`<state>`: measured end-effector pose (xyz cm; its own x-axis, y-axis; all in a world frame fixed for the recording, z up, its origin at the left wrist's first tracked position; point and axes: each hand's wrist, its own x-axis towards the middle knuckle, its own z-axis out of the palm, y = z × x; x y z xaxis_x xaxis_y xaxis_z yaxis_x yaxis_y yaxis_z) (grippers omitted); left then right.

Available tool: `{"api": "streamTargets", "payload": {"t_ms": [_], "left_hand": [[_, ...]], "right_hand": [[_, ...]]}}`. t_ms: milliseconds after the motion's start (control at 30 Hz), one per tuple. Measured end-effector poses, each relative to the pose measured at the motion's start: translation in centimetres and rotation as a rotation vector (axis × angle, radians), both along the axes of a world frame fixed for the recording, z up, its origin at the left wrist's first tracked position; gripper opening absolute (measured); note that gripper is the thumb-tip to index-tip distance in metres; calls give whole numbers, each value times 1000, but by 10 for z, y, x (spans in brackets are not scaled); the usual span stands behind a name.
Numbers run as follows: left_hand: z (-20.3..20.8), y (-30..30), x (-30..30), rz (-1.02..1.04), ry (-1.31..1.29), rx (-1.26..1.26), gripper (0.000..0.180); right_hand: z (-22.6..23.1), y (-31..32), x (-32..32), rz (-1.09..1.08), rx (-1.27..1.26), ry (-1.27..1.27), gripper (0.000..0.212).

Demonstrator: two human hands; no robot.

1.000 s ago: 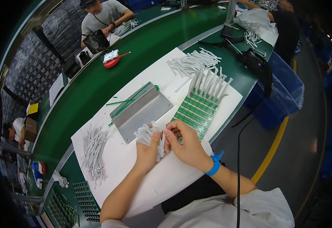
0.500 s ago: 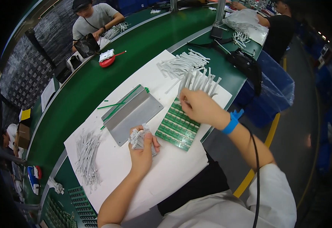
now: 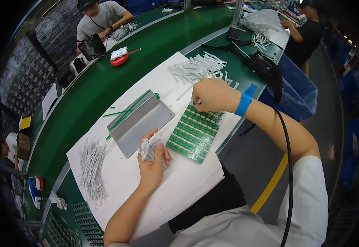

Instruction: Picking and placing small white electronic components onto a green PCB strip on an assembly line.

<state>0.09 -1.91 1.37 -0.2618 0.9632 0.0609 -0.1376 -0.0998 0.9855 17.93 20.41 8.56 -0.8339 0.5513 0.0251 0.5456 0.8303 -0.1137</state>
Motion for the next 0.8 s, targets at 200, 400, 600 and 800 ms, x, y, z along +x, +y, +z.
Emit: {"api": "streamTargets", "payload": {"t_ms": [200, 400, 600, 800], "left_hand": [[-2, 0, -1, -17, -16, -13, 46], [1, 0, -2, -33, 1, -35, 46], [-1, 0, -1, -15, -31, -51, 42], [0, 1, 0, -24, -28, -44, 43]], "right_hand": [[6, 4, -6, -24, -67, -47, 17], [9, 9, -11, -13, -82, -97, 18], [10, 15, -20, 57, -50, -198, 20], [10, 24, -21, 12, -158, -233, 23]]}}
